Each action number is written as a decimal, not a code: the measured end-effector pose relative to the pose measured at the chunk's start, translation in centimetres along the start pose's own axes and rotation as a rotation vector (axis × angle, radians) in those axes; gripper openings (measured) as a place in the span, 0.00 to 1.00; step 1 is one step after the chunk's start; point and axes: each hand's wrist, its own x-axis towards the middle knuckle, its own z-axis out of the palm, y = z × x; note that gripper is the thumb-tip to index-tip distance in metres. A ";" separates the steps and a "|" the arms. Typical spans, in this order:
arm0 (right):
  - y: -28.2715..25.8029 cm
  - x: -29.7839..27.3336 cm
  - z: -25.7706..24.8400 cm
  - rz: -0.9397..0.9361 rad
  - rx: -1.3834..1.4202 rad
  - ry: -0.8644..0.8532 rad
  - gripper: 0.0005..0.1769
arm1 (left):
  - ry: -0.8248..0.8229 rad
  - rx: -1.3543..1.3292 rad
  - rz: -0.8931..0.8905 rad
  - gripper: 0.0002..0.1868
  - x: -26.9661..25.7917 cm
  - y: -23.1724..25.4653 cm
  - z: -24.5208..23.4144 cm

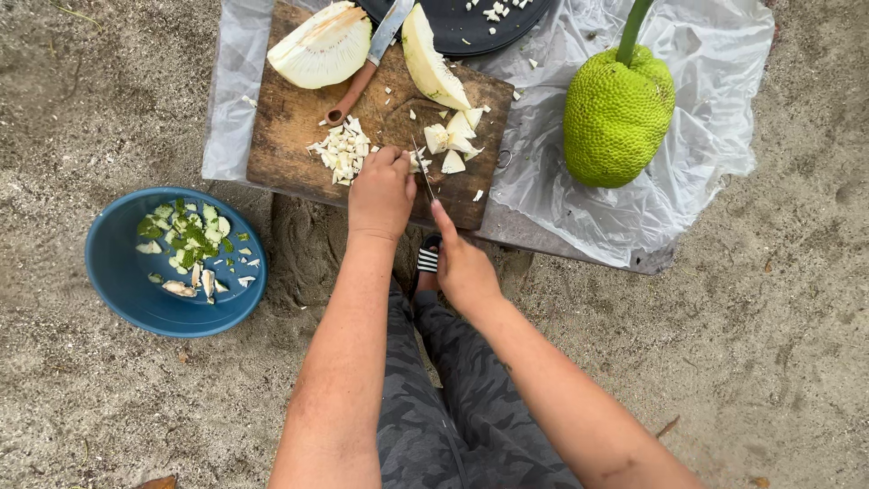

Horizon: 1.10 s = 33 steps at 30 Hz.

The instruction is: The person chops a breadfruit into small pieces using a knife on a wooden board.

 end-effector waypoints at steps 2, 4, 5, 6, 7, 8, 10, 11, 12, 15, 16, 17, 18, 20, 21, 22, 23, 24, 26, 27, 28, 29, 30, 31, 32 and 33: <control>0.4 -1.3 -0.4 -0.028 0.019 0.009 0.44 | -0.024 -0.019 -0.024 0.14 0.0 0.2 -0.4; 0.6 -1.5 -1.1 -0.032 0.032 -0.008 0.43 | -0.022 -0.048 -0.029 0.16 0.0 0.5 -1.1; 0.7 -1.5 -1.4 -0.017 0.035 -0.026 0.42 | -0.012 -0.069 -0.017 0.18 -0.1 0.7 -1.4; 0.7 -1.4 -1.8 -0.002 0.038 -0.044 0.41 | -0.001 -0.091 -0.005 0.21 0.0 1.0 -1.7; 0.6 -1.4 -2.1 -0.042 0.085 0.009 0.41 | -0.022 -0.102 -0.024 0.22 0.1 1.2 -2.0; 0.6 -1.5 -2.3 -0.082 0.131 0.062 0.41 | -0.043 -0.113 -0.043 0.23 0.2 1.3 -2.2; 0.6 -1.7 -2.4 -0.109 0.183 0.114 0.40 | -0.033 -0.134 -0.060 0.22 0.1 1.6 -2.0; 0.6 -1.6 -2.4 -0.099 0.188 0.113 0.40 | 0.002 -0.142 -0.057 0.20 0.1 1.6 -1.9; 0.5 -1.5 -2.4 -0.090 0.193 0.113 0.40 | 0.037 -0.151 -0.054 0.19 0.1 1.6 -1.7; 0.1 -0.8 -2.6 -0.035 0.162 0.040 0.40 | 0.111 -0.129 -0.008 0.19 0.4 1.6 -1.3; 0.0 -0.6 -2.7 -0.018 0.165 0.030 0.40 | 0.090 -0.112 -0.004 0.18 0.6 1.5 -1.2; 0.1 -0.5 -2.8 -0.001 0.168 0.017 0.39 | 0.070 -0.096 -0.003 0.17 0.8 1.5 -1.1; 0.1 -0.4 -2.8 0.016 0.171 0.005 0.39 | 0.050 -0.080 -0.001 0.17 1.1 1.4 -1.0; 0.3 -0.7 -3.0 0.011 0.217 0.055 0.39 | 0.061 -0.075 0.015 0.17 1.9 1.3 -0.9; 0.5 -0.9 -3.1 0.006 0.238 0.080 0.39 | 0.069 -0.073 0.022 0.17 2.5 1.4 -0.9; 0.6 -1.1 -3.1 0.008 0.233 0.076 0.39 | 0.029 -0.035 0.020 0.16 3.1 1.5 -0.9; 0.7 -1.4 -3.2 0.009 0.229 0.073 0.39 | -0.008 0.003 0.019 0.16 3.9 1.7 -0.7; 0.8 -1.6 -3.2 0.009 0.224 0.070 0.39 | -0.046 0.041 0.017 0.15 4.6 1.9 -0.6; 0.7 -1.7 -3.2 0.040 0.220 0.049 0.39 | -0.124 0.152 0.052 0.14 5.8 2.3 -0.2; 0.7 -1.7 -3.2 0.058 0.221 0.037 0.39 | -0.166 0.208 0.070 0.13 6.2 2.3 -0.1; 0.8 -1.5 -3.3 0.060 0.225 0.046 0.39 | -0.154 0.211 0.070 0.12 6.5 2.1 -0.1; 0.9 -1.5 -3.3 0.067 0.227 0.055 0.39 | -0.145 0.212 0.072 0.11 6.7 1.9 0.1; 1.0 -1.5 -3.4 0.074 0.230 0.063 0.39 | -0.135 0.212 0.073 0.10 6.8 1.8 0.3; 1.2 -1.4 -3.4 0.063 0.232 0.065 0.39 | -0.159 0.190 0.056 0.10 7.0 1.6 0.4; 1.3 -1.4 -3.3 0.053 0.234 0.067 0.39 | -0.183 0.169 0.039 0.10 7.1 1.3 0.4; 1.3 -1.4 -3.2 0.040 0.239 0.068 0.39 | -0.205 0.151 0.021 0.10 7.3 0.9 0.3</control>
